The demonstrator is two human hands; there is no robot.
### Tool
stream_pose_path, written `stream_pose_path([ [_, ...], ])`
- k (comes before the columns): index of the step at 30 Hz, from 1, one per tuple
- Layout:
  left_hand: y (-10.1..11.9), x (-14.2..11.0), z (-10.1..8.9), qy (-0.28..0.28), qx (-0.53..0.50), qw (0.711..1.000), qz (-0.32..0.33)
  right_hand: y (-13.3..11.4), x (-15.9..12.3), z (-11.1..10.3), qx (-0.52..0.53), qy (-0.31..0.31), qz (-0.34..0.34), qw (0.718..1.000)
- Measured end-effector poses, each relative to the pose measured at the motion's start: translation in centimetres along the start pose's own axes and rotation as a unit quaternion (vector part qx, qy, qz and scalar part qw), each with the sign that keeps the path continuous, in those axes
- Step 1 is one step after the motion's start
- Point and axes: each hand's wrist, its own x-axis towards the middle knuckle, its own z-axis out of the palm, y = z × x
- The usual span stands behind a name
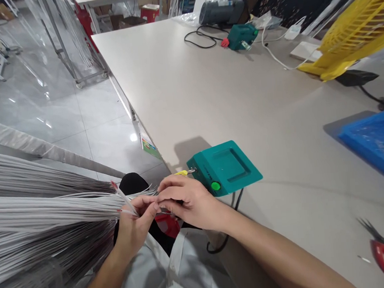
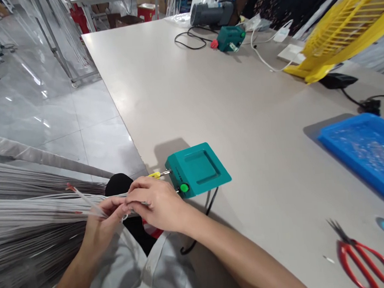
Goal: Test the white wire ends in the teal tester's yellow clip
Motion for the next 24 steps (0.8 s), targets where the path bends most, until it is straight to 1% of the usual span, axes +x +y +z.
stream_pose_path([
  [2, 0.0, 0.0, -0.4, -0.029, 0.020, 0.999, 0.002, 0.2, 0.0, -0.2, -0.003, -0.025, 0.002, 1.000],
  [4, 0.1, 0.0, -0.8, -0.051, 0.028, 0.998, 0.007, 0.3, 0.1, -0.2, 0.022, -0.031, 0.008, 0.999],
  [8, 0.0, -0.2, -1.1, -0.064, -0.013, 0.998, 0.007, 0.2, 0.2, 0.3, 0.138, -0.013, 0.037, 0.990],
  [10, -0.2, -0.3, -1.0, -0.065, -0.047, 0.997, -0.001, 0.2, 0.1, 0.9, 0.221, 0.006, 0.067, 0.973],
  [11, -0.3, -0.3, -0.9, -0.065, -0.063, 0.996, -0.006, 0.2, 0.1, 1.2, 0.268, 0.015, 0.090, 0.959],
  [14, -0.7, -0.3, -0.8, -0.066, -0.103, 0.992, -0.020, 0.2, -0.1, 2.1, 0.394, 0.028, 0.174, 0.902],
  [16, -0.9, -0.3, -0.7, -0.064, -0.122, 0.990, -0.023, 0.2, -0.1, 2.5, 0.438, 0.028, 0.210, 0.873],
  [17, -0.9, -0.3, -0.6, -0.060, -0.129, 0.990, -0.024, 0.1, -0.1, 2.6, 0.447, 0.027, 0.222, 0.866],
  [21, -1.1, -0.2, -0.5, -0.049, -0.149, 0.987, -0.034, -0.3, -0.1, 2.5, 0.449, 0.032, 0.264, 0.853],
  [24, -1.2, -0.2, -0.4, -0.037, -0.162, 0.986, -0.034, -0.5, 0.0, 2.6, 0.455, 0.050, 0.283, 0.843],
])
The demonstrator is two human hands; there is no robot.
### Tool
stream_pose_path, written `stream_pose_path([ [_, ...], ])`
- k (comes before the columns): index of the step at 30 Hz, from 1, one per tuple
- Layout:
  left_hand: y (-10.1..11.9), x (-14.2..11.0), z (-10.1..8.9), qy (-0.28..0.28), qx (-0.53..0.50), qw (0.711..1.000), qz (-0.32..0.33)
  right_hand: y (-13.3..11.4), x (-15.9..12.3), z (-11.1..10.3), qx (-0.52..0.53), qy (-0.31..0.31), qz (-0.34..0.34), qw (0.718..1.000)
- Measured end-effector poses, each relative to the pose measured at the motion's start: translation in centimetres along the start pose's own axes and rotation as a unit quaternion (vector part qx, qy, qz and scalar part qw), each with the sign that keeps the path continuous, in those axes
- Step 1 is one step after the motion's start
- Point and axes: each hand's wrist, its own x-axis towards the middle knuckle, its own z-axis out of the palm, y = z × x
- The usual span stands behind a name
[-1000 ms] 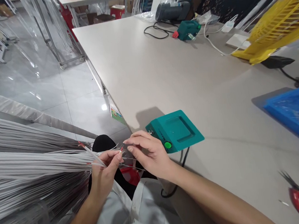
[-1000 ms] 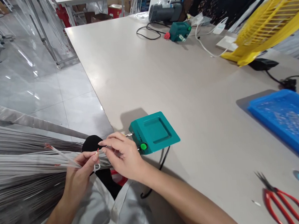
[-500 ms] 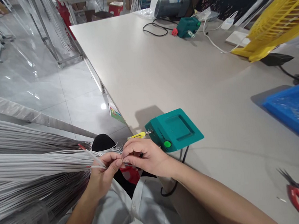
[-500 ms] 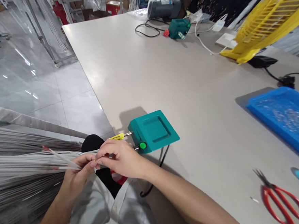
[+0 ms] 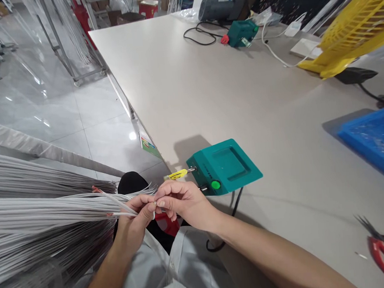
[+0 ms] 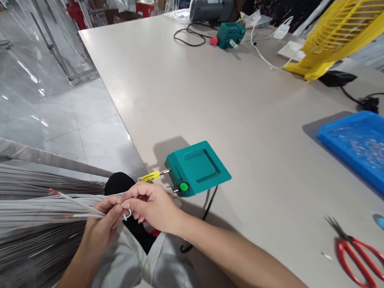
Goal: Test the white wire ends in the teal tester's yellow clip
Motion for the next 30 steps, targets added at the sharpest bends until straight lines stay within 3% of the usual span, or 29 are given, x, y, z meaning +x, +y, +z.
stream_pose_path([
  [4, -0.5, 0.0, 0.2, 0.024, -0.017, 0.999, 0.017, 0.2, 0.0, 0.1, -0.011, 0.023, -0.026, 0.999],
  [7, -0.9, -0.1, 0.4, 0.040, -0.016, 0.999, 0.028, 0.5, -0.1, 0.1, -0.078, 0.058, -0.118, 0.988],
  [11, -1.1, -0.2, 1.0, 0.070, 0.008, 0.997, 0.037, 0.7, -0.1, 0.1, -0.231, 0.108, -0.268, 0.929],
  [15, -1.1, -0.2, 1.7, 0.107, 0.015, 0.993, 0.040, 0.8, -0.2, -0.1, -0.320, 0.117, -0.323, 0.883],
  [17, -1.2, -0.2, 2.0, 0.128, 0.015, 0.991, 0.047, 0.9, -0.2, -0.4, -0.396, 0.114, -0.354, 0.840],
  [22, -1.6, -0.2, 2.3, 0.155, 0.069, 0.983, 0.066, 0.8, -0.1, -1.4, -0.612, 0.085, -0.458, 0.639],
  [24, -1.7, 0.0, 2.1, 0.163, 0.084, 0.981, 0.068, 0.7, 0.0, -1.6, -0.642, 0.067, -0.462, 0.608],
  [26, -1.5, 0.2, 1.9, 0.173, 0.079, 0.979, 0.069, 0.6, -0.2, -1.6, -0.636, 0.044, -0.440, 0.632],
  [30, -0.9, 0.3, 1.1, 0.184, 0.054, 0.978, 0.081, 0.1, -0.6, -1.3, -0.511, 0.065, -0.362, 0.777],
])
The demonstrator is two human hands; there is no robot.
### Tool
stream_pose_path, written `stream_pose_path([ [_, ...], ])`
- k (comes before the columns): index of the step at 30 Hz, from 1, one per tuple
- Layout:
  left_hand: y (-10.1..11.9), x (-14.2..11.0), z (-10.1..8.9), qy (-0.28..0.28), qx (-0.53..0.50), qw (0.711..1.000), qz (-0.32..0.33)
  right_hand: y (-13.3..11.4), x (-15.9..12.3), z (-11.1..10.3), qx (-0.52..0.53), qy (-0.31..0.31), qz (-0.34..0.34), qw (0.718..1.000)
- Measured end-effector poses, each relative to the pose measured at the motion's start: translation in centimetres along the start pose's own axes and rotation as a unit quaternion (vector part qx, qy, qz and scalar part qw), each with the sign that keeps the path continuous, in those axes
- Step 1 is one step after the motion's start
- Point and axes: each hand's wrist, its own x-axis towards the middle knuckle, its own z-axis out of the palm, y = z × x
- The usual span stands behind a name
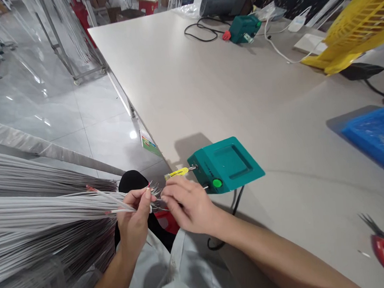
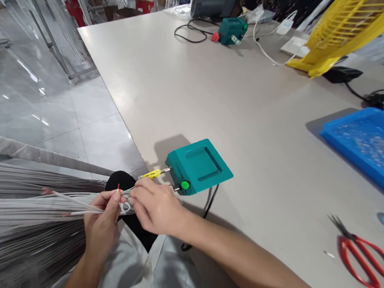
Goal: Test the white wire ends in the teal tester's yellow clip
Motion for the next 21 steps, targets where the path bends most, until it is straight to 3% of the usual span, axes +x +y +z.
stream_pose_path([
  [2, 0.2, 0.0, -0.2, -0.006, 0.004, 1.000, 0.006, -0.3, 0.2, -0.2, 0.076, 0.038, 0.065, 0.994],
  [4, 0.4, -0.2, -0.2, -0.025, 0.004, 1.000, 0.006, -0.6, 0.3, -0.2, 0.122, 0.037, 0.094, 0.987],
  [10, 0.8, -0.7, 0.1, -0.098, 0.039, 0.994, 0.010, -0.1, 0.3, 0.4, 0.147, -0.018, 0.076, 0.986],
  [14, 0.7, -0.5, -0.2, -0.151, 0.066, 0.986, -0.003, 0.4, 0.0, 0.2, 0.028, -0.075, 0.015, 0.997],
  [17, 0.5, -0.3, -0.4, -0.131, 0.057, 0.989, -0.020, -0.1, 0.2, -0.3, -0.090, -0.102, -0.007, 0.991],
  [21, 0.6, -0.2, -0.2, -0.091, 0.029, 0.994, -0.053, -0.7, 0.7, -1.5, -0.117, -0.082, -0.017, 0.990],
])
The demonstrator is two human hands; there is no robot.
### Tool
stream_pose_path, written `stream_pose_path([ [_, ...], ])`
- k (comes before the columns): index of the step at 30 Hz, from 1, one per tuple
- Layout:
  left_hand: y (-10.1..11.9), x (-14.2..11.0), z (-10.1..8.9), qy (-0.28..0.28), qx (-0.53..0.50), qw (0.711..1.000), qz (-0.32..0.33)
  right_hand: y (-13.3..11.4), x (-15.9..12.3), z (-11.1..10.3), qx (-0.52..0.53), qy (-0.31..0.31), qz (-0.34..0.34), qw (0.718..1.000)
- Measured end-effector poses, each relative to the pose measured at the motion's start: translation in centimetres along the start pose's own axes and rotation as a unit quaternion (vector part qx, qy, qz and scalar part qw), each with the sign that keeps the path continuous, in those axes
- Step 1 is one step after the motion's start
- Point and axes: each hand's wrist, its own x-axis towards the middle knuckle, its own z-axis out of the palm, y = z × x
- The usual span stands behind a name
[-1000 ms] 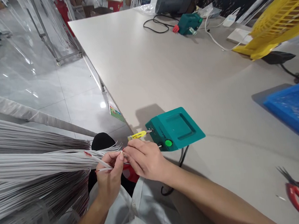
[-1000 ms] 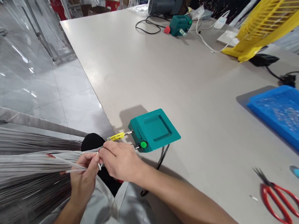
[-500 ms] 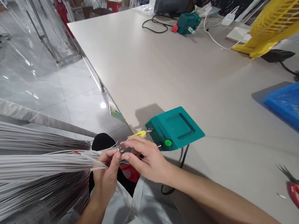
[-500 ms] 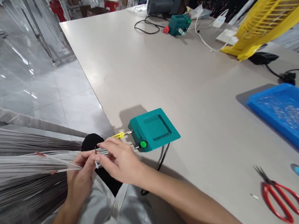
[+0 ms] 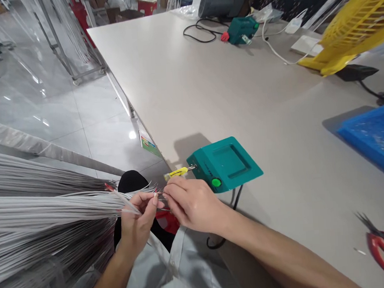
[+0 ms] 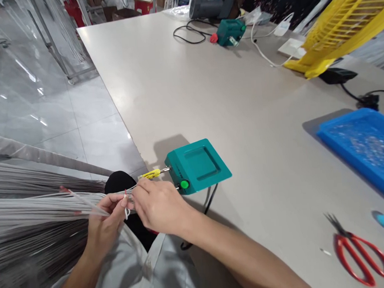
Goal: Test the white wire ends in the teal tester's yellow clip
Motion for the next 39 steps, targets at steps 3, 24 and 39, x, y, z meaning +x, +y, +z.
stream_pose_path([
  [3, 0.4, 0.2, 0.1, 0.013, -0.036, 0.999, 0.002, 0.4, 0.3, -1.2, -0.011, 0.081, 0.014, 0.997],
  [24, 0.1, 1.9, 2.0, -0.048, -0.041, 0.998, 0.020, 3.6, 2.0, -2.4, -0.164, -0.102, -0.034, 0.981],
  [39, -0.6, 2.3, 2.5, -0.037, 0.012, 0.999, 0.009, 4.5, 1.9, -2.1, -0.270, -0.156, -0.070, 0.947],
])
